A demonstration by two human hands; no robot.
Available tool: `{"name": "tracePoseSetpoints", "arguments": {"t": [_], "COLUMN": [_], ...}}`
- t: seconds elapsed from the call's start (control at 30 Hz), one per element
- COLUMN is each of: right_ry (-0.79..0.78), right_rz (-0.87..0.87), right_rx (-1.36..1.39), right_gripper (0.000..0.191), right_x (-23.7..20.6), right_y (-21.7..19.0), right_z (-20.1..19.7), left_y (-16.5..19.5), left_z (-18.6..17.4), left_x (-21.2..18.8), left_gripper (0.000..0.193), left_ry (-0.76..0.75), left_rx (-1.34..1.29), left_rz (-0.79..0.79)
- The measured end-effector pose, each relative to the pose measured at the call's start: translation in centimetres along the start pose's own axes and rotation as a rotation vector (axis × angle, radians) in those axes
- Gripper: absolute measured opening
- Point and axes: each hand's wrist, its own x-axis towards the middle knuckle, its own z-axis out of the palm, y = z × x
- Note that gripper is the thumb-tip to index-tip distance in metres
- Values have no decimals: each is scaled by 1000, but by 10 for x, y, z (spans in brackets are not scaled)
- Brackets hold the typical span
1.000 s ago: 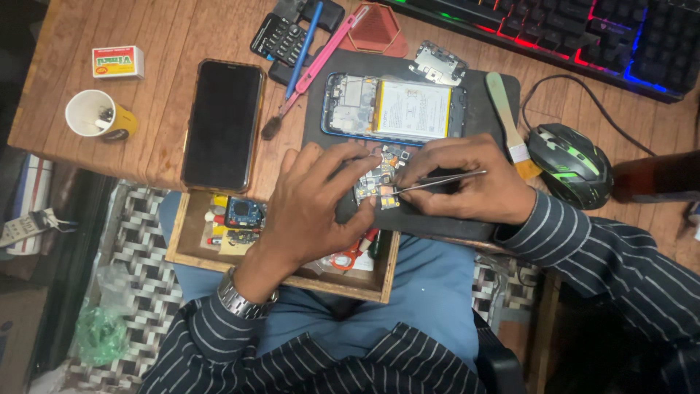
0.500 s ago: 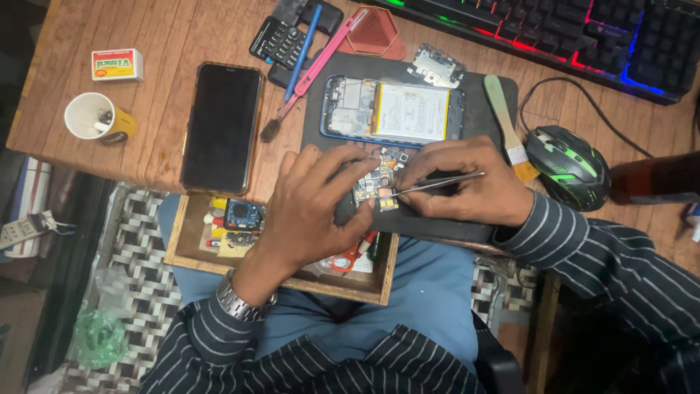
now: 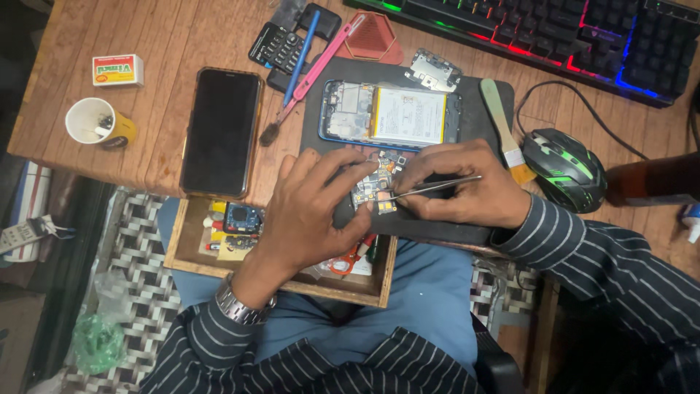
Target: The person cleans a small circuit board with a brush and liquid, then uses tweezers to adjust components on the board. The work is performed on a mat with a disassembled phone and other tools nearby.
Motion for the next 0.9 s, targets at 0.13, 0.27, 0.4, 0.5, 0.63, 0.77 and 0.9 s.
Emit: {"name": "tracePoseSetpoints", "arguments": {"t": [0.13,0.27,0.4,0.5,0.63,0.77,0.9], "right_ry": [-3,-3,-7,-5,3,-2,-6], "right_rz": [20,19,24,13,4,-7,-18], "right_rx": [-6,-6,-6,-6,-11,-9,0], "right_gripper": [14,14,14,14,14,14,14], "right_x": [0,0,0,-1,0,0,-1], "right_y": [0,0,1,2,2,2,2], "right_z": [0,0,0,0,1,0,0], "left_y": [0,1,1,1,1,0,0], "left_z": [0,-1,-1,-1,0,1,1], "left_x": [0,0,0,0,0,0,0], "left_gripper": [50,50,50,49,49,49,49], "left_ry": [3,2,-7,-8,-4,0,-7], "left_rx": [7,1,3,5,-1,7,7], "left_rz": [1,2,-5,-3,-5,2,-3]}}
